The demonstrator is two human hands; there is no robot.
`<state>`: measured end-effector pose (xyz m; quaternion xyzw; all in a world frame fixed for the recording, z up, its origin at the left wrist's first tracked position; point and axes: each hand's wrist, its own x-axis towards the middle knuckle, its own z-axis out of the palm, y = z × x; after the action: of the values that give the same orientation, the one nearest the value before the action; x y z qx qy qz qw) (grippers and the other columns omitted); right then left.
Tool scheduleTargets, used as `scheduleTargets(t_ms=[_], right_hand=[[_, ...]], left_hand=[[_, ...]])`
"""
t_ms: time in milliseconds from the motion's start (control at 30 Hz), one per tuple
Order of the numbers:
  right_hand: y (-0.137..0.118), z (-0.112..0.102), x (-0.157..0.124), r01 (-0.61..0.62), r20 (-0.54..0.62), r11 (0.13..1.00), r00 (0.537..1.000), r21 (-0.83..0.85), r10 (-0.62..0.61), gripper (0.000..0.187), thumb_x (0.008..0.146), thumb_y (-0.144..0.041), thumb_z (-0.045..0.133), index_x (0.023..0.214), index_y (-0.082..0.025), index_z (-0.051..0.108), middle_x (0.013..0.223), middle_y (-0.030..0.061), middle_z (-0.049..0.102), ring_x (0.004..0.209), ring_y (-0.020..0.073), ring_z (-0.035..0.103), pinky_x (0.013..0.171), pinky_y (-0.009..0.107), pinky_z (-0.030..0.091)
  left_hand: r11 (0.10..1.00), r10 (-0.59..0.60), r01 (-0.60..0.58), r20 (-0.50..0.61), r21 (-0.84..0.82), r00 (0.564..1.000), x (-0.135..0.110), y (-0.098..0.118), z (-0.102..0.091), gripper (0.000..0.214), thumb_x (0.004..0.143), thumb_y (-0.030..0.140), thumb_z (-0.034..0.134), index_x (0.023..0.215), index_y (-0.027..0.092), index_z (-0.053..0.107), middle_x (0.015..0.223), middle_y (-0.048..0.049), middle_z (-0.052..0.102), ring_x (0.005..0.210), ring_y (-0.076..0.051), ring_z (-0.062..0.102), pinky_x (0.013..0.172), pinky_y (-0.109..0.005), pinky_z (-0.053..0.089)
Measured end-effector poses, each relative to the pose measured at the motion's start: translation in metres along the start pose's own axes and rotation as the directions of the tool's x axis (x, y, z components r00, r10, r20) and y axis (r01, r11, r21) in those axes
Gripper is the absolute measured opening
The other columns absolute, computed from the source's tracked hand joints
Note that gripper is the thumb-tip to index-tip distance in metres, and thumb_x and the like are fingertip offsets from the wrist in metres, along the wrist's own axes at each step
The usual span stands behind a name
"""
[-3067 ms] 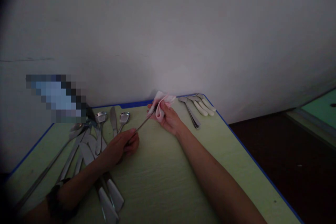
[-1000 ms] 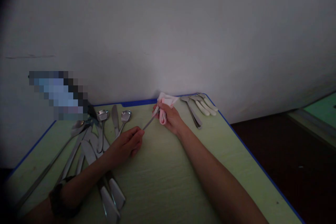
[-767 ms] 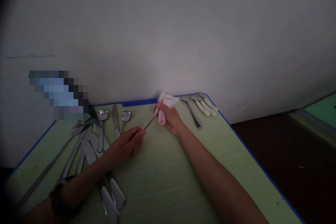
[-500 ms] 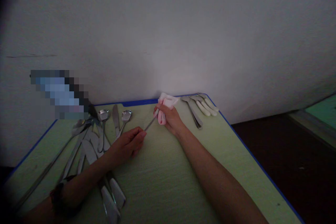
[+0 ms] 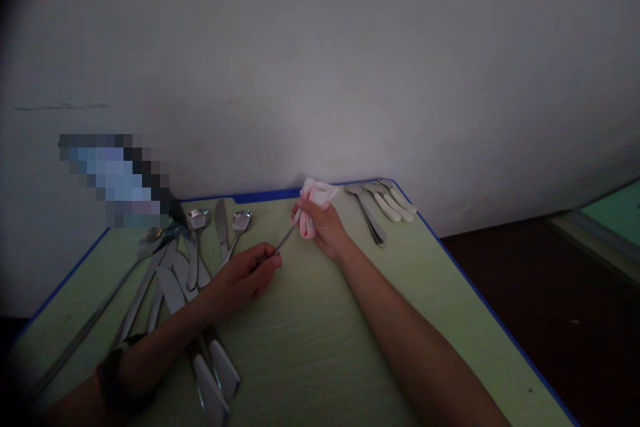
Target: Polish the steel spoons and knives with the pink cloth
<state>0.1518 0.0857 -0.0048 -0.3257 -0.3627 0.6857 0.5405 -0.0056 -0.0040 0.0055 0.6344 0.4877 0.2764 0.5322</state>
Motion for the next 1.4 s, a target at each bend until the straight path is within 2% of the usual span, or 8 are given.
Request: scheduleTargets(t_ms=[533, 733, 1133, 1400], right_hand=[[0.0004, 0.0038, -0.0024, -0.001, -0.036, 0.996, 0.999, -0.092, -0.002, 0.023, 0.061, -0.033, 0.072, 0.073, -0.018, 0.059, 0.057, -0.0039, 0.061, 0.049, 0.0105, 0.054, 0.047, 0.023, 0.039], [0.0008, 0.0044, -0.0029, 0.01, -0.017, 0.993, 1.0, -0.117, -0.012, 0.024, 0.064, -0.037, 0.071, 0.074, -0.018, 0.06, 0.056, -0.0038, 0.061, 0.049, 0.0102, 0.054, 0.046, 0.022, 0.039], [-0.0021, 0.0078, -0.0053, -0.005, -0.036, 0.996, 0.999, -0.089, 0.002, 0.026, 0.06, -0.035, 0.073, 0.074, -0.018, 0.059, 0.057, -0.0036, 0.062, 0.05, 0.0099, 0.054, 0.049, 0.022, 0.041], [0.0009, 0.0043, -0.0035, -0.024, -0.003, 0.997, 1.0, -0.068, 0.024, 0.039, 0.059, -0.051, 0.074, 0.076, -0.019, 0.059, 0.06, -0.0027, 0.062, 0.051, 0.0107, 0.055, 0.051, 0.023, 0.043]], left_hand=[[1.0, 0.022, -0.022, 0.032, -0.014, 0.999, 0.0011, -0.0027, 0.0001, 0.027, 0.089, 0.042, 0.041, 0.076, 0.019, 0.046, 0.052, 0.0085, 0.041, 0.045, -0.007, 0.037, 0.044, -0.019, 0.029], [1.0, 0.006, -0.005, 0.02, -0.02, 1.0, -0.0001, -0.0004, -0.0003, 0.028, 0.09, 0.043, 0.039, 0.083, 0.018, 0.05, 0.05, 0.0088, 0.041, 0.045, -0.007, 0.037, 0.045, -0.019, 0.03], [1.0, 0.008, -0.009, 0.021, 0.014, 1.0, 0.0003, 0.0016, -0.0015, 0.031, 0.091, 0.043, 0.037, 0.088, 0.017, 0.054, 0.05, 0.0086, 0.042, 0.046, -0.008, 0.038, 0.047, -0.019, 0.032], [1.0, -0.006, 0.006, 0.022, -0.016, 1.0, -0.0001, -0.0006, -0.0008, 0.037, 0.091, 0.046, 0.034, 0.094, 0.016, 0.055, 0.049, 0.0087, 0.04, 0.045, -0.009, 0.039, 0.047, -0.02, 0.032]])
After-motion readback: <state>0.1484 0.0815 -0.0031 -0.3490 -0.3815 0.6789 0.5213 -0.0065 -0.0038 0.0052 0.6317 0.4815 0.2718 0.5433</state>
